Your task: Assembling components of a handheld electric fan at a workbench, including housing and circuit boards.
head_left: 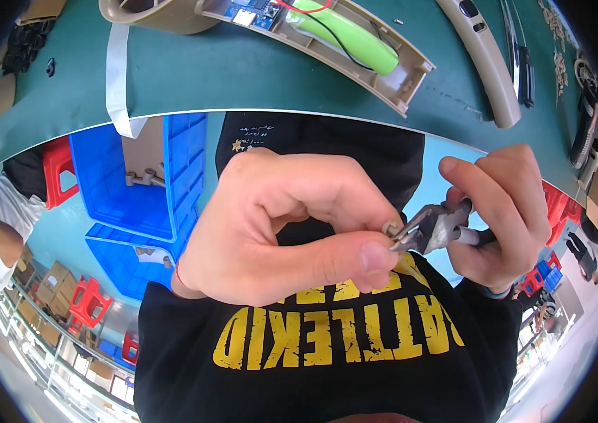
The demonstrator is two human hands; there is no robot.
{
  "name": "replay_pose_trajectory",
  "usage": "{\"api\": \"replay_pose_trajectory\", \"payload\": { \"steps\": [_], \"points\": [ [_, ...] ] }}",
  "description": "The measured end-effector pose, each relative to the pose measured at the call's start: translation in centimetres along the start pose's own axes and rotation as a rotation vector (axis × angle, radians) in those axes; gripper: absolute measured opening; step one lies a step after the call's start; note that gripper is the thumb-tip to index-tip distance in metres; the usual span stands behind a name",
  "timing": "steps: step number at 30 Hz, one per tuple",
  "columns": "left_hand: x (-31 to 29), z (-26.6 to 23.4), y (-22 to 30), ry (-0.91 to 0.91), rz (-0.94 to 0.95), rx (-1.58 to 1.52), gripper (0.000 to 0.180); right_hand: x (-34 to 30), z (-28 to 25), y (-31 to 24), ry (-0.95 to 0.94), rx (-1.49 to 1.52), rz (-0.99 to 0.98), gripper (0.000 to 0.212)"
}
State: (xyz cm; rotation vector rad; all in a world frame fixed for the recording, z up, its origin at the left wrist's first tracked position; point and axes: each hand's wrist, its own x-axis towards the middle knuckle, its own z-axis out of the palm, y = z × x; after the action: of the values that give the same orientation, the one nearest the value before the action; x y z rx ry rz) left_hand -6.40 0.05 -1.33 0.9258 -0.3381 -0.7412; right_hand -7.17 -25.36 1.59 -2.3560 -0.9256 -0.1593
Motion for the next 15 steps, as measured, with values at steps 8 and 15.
{"api": "replay_pose_trajectory", "payload": {
  "steps": [8,15],
  "points": [
    [-0.26,0.36,-0.37,0.055,-0.068,-0.139,0.014,-0.08,-0.01,0.19,-0.026,0.002,-0.001,0.053],
    [-0.47,0.63,-0.48,0.098,-0.089,-0.199,0.013,0.02,0.11,0.27,-0.032,0.003,-0.013,0.052]
  ]
}}
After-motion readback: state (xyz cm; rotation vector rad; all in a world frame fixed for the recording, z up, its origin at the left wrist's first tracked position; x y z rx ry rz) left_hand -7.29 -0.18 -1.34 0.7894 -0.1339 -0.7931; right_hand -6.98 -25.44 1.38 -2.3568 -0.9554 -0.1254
